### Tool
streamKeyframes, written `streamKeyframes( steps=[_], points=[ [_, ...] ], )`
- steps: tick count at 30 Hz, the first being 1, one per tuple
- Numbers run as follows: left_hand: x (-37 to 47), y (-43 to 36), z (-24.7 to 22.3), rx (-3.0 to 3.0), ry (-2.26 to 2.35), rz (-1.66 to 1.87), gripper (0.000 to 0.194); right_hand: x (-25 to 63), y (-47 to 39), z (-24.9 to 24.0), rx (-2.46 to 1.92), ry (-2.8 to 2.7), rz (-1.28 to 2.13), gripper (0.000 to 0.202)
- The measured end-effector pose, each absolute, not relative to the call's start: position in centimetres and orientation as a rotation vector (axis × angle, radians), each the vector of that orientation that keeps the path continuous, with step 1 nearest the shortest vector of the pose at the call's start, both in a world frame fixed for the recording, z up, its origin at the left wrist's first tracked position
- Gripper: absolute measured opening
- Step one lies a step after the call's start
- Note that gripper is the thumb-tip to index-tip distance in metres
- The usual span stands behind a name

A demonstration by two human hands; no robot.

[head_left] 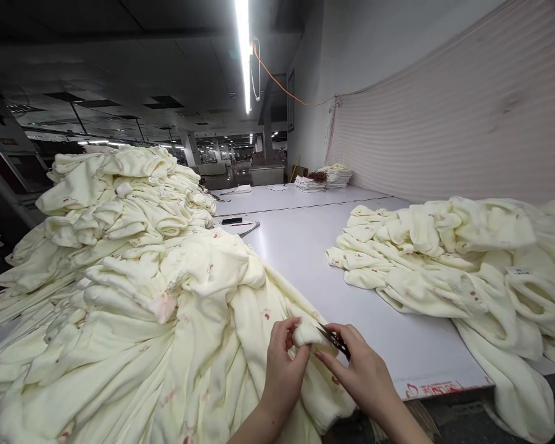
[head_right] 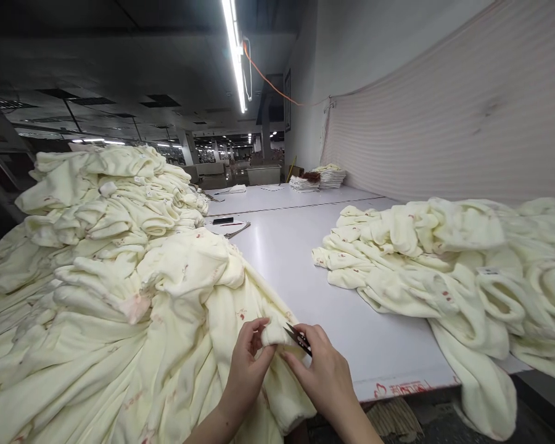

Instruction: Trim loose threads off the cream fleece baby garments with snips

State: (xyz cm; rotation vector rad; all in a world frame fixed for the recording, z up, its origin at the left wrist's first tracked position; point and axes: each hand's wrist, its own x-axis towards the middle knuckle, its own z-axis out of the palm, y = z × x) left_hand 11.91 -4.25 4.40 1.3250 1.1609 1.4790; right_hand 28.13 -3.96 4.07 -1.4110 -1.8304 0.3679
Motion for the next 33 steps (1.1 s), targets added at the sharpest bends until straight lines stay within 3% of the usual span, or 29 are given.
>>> streamKeyframes(
  steps=[3, 7, 13, 16, 22, 33],
  points=[
    [11.7, -4.3, 4.8, 1.277, 1.111, 1.333, 0.020, 27.9, -3.5, 3.6, -1.457, -1.730, 0.266, 0.018],
    [11.7, -4.4, 5.0, 1.068, 0.930, 1.101, 0.032, 27.3, -2.3, 4.2, -1.532, -1.593, 0.187, 0.008],
    [11.4, -4.4, 4.9, 0.856, 0.775, 1.166, 0.033, 27.7, -3.1, 5.4, -1.422, -1.823, 0.381, 0.009],
    [11.3, -4.4, 5.0, 0.807, 0.719, 1.178, 0.033, 28.2, -4.4, 5.8, -1.316, -1.927, 0.470, 0.021],
    [11.4, -4.4, 4.7, 0.757, 0.652, 1.183, 0.030, 27.5, -5.3, 6.5, -1.364, -2.018, 0.292, 0.024],
    [11.2, -4.3, 4.4, 0.704, 0.545, 1.182, 0.028, 27.9, -6.1, 6.8, -1.391, -2.021, 0.274, 0.023]
  ],
)
